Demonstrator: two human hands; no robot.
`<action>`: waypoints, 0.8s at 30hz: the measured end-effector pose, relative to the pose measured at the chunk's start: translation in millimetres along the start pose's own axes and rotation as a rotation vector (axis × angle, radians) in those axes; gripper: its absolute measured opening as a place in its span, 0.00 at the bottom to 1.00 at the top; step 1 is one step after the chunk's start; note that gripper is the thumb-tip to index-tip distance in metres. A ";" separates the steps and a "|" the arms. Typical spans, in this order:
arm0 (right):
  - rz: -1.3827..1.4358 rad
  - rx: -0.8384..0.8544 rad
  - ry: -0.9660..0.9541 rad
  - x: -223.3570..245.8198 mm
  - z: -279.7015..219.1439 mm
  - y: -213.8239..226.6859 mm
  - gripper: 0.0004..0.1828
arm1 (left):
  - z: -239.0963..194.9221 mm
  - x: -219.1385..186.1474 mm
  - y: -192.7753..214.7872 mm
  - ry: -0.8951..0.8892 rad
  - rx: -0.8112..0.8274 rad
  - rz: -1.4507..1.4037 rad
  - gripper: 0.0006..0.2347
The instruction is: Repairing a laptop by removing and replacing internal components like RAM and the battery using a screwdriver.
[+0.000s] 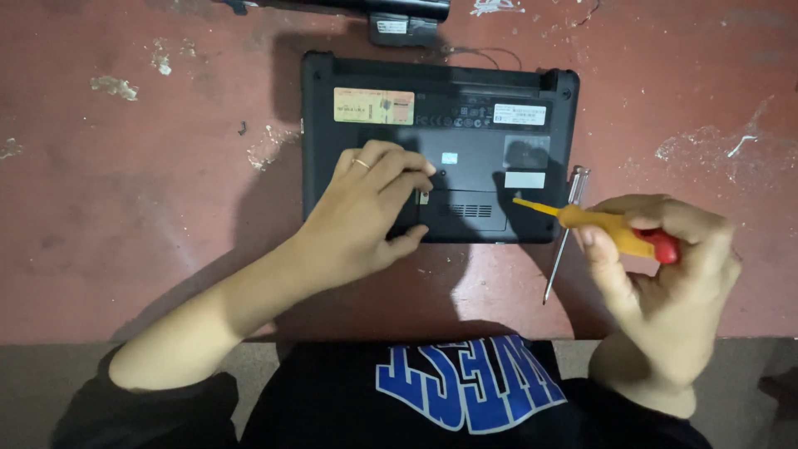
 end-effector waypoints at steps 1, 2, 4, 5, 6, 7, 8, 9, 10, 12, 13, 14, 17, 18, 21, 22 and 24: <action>-0.028 0.064 0.060 2.1 -0.4 -0.8 0.20 | 1.1 1.4 0.5 0.017 0.030 -0.043 0.17; -0.028 0.063 0.056 7.8 2.4 -0.1 0.20 | 1.2 1.5 0.3 0.016 0.034 -0.044 0.17; -0.109 0.125 -0.034 14.0 7.8 -2.3 0.20 | 1.2 3.9 0.6 0.046 0.030 -0.066 0.17; -0.109 0.124 -0.036 12.4 8.8 -1.8 0.20 | 2.4 3.2 -0.9 0.044 0.032 -0.067 0.17; -0.104 0.146 0.013 13.5 10.3 -3.0 0.21 | 3.4 3.5 1.5 0.058 -0.028 -0.091 0.11; -0.099 0.167 0.062 14.8 11.4 -4.5 0.22 | 3.7 4.2 3.9 0.071 -0.088 -0.114 0.06; -0.096 0.173 0.064 14.8 9.3 -5.4 0.22 | 4.5 3.5 5.1 0.077 -0.089 -0.115 0.06; -0.126 0.167 0.053 14.0 7.3 -5.7 0.22 | 5.3 3.5 4.8 0.096 -0.060 -0.120 0.05; -0.156 0.158 0.046 12.8 6.9 -5.9 0.23 | 7.3 4.0 5.3 0.113 -0.033 -0.121 0.06; -0.130 0.158 0.087 14.5 8.8 -7.0 0.23 | 6.8 4.1 6.6 0.121 -0.031 -0.126 0.06; -0.108 0.155 0.121 15.9 9.8 -7.1 0.22 | 7.4 4.0 6.9 0.123 -0.025 -0.133 0.06; -0.106 0.154 0.122 18.5 11.0 -7.3 0.22 | 6.0 4.9 7.1 0.123 -0.025 -0.131 0.06; -0.048 0.156 0.071 21.0 13.4 -7.7 0.21 | 1.9 5.8 4.7 0.095 -0.003 -0.082 0.13; -0.045 0.156 0.051 20.3 13.4 -7.5 0.21 | 0.2 4.4 4.1 0.058 -0.014 -0.041 0.15; -0.137 0.129 0.015 4.1 5.1 -2.6 0.22 | -5.5 -5.7 8.2 -0.018 -0.041 0.056 0.17; -0.231 0.109 -0.001 -4.1 0.9 0.2 0.23 | -8.0 -10.9 10.6 -0.052 -0.057 0.110 0.17; 0.014 0.056 0.055 26.9 14.7 -3.9 0.20 | -11.8 -12.1 11.0 -0.055 -0.071 0.156 0.16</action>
Point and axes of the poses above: each hand's wrist, its own z-axis towards the middle knuckle, its own y-axis out of the back of the hand, x = y × z, the point moved 6 cm from there along z, towards the middle knuckle
